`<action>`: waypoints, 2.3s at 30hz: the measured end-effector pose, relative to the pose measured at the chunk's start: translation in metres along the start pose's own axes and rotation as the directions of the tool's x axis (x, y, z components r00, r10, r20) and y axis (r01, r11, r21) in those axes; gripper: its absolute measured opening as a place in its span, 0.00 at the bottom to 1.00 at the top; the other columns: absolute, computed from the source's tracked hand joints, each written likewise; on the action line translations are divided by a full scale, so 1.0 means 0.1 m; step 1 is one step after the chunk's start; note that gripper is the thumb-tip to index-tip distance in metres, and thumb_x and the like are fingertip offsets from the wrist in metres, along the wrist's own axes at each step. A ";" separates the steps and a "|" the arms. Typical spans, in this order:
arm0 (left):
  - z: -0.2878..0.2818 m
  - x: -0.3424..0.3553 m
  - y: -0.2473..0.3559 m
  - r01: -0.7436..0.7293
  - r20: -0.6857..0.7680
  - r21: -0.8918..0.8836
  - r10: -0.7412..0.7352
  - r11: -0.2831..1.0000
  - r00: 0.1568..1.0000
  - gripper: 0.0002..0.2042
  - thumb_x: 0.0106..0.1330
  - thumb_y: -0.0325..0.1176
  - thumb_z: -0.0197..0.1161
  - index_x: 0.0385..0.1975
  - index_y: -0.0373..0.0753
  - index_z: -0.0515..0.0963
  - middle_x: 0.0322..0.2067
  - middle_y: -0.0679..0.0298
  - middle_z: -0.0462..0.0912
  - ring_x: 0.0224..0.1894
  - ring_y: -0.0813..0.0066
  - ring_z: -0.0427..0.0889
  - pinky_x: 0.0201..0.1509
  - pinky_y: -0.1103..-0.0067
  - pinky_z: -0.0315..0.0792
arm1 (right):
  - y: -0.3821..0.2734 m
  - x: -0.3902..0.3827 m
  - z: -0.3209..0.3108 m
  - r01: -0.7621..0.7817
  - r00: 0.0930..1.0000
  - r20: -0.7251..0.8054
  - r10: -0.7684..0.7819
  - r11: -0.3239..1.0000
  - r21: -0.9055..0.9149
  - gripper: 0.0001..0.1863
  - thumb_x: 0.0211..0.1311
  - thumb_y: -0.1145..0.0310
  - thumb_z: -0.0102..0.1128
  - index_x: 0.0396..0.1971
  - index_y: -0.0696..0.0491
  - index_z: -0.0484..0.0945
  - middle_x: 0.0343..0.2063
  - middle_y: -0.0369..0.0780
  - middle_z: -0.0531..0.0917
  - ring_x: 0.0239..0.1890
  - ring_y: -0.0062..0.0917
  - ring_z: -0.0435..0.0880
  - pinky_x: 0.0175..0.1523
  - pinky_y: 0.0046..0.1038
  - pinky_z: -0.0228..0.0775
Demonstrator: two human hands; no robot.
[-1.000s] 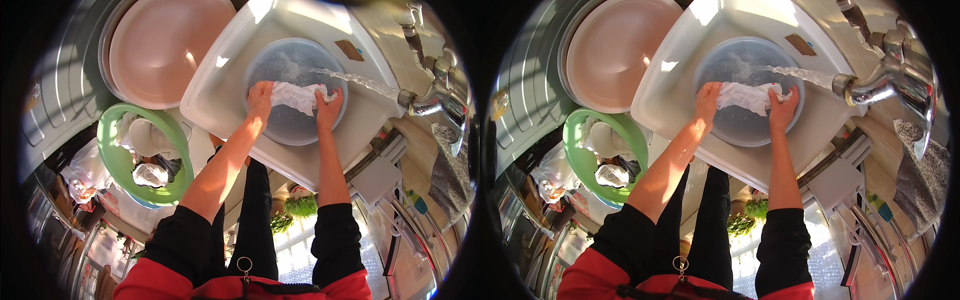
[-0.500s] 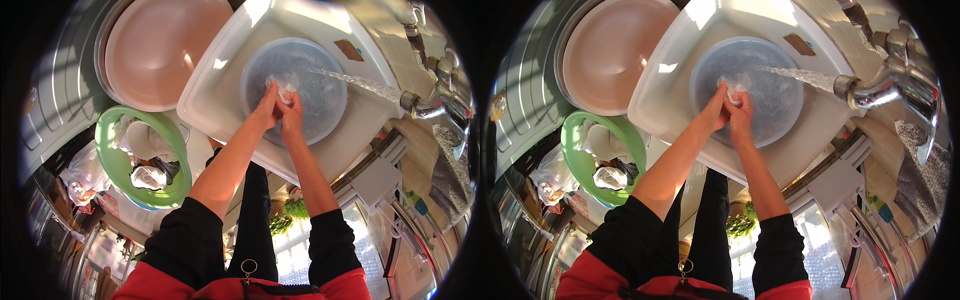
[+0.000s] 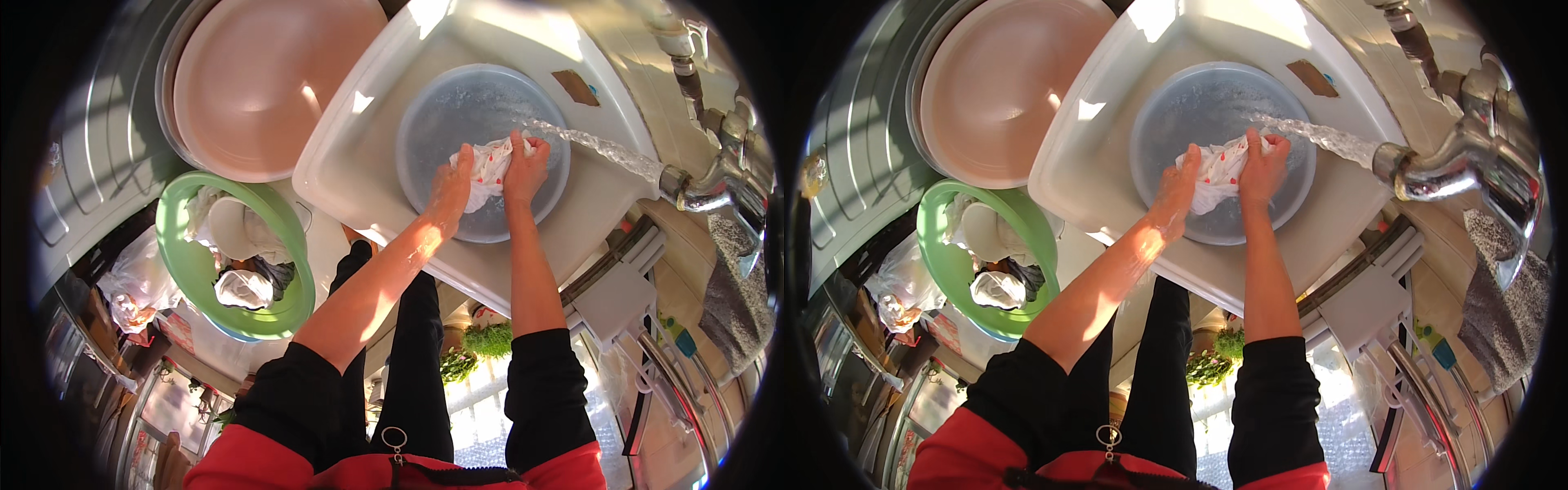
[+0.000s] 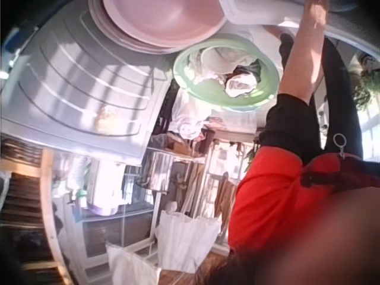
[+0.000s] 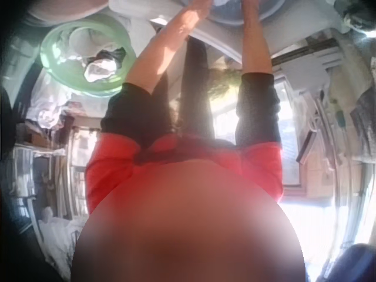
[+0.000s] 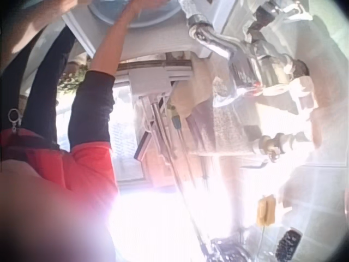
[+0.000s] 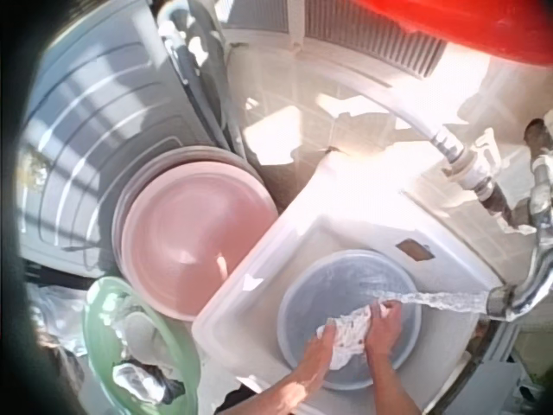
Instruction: The person washes several small garments by hand in a sink, scrubbing and rinsing each item under running water. They transfer the washed clothes into a green basin and continue with additional items, including a white cloth with red patterns.
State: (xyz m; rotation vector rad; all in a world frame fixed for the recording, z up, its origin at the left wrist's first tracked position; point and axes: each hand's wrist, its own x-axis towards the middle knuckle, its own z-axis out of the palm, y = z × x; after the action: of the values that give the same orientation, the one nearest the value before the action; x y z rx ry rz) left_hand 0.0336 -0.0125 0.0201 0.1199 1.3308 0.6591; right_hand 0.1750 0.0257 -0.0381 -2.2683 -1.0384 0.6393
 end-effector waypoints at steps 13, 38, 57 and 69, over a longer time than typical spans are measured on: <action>-0.33 0.35 -0.14 0.181 -0.031 0.005 -0.181 0.983 0.983 0.40 0.70 0.54 0.52 0.73 0.42 0.42 0.71 0.55 0.50 0.71 0.51 0.52 0.71 0.56 0.53 | 0.39 -0.30 0.67 -0.115 0.834 0.521 0.183 0.980 -0.160 0.26 0.61 0.67 0.60 0.58 0.56 0.66 0.47 0.45 0.77 0.47 0.36 0.78 0.46 0.35 0.71; -0.38 0.34 -0.02 0.001 -0.162 0.106 0.016 0.994 0.987 0.28 0.71 0.50 0.53 0.65 0.41 0.60 0.63 0.58 0.63 0.61 0.64 0.64 0.63 0.62 0.61 | 0.68 -0.02 0.17 0.456 0.890 0.074 -0.450 0.870 -0.187 0.21 0.65 0.66 0.56 0.55 0.58 0.67 0.35 0.45 0.80 0.46 0.41 0.81 0.53 0.40 0.71; -0.31 -0.65 0.08 -0.365 -0.182 0.024 0.363 0.931 0.914 0.09 0.65 0.30 0.61 0.43 0.37 0.81 0.40 0.65 0.76 0.43 0.78 0.72 0.52 0.79 0.65 | -0.33 -0.49 -1.17 -0.203 0.974 0.190 0.126 0.858 0.472 0.13 0.52 0.73 0.72 0.34 0.55 0.76 0.32 0.32 0.79 0.34 0.15 0.73 0.44 0.20 0.64; -0.08 -1.48 0.07 -0.446 0.037 0.209 0.449 0.870 0.893 0.12 0.66 0.27 0.59 0.48 0.41 0.80 0.32 0.67 0.73 0.32 0.79 0.68 0.39 0.81 0.66 | -1.10 -0.84 -1.94 -0.107 0.921 0.349 -0.174 0.748 0.655 0.23 0.56 0.77 0.69 0.53 0.55 0.77 0.40 0.34 0.81 0.42 0.17 0.77 0.55 0.24 0.67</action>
State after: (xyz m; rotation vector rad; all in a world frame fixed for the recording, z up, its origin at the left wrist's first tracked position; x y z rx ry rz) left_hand 0.0111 -0.0843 0.1483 0.6162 1.3951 0.9057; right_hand 0.1884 -0.0368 0.1909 -1.5095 -0.8293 1.2607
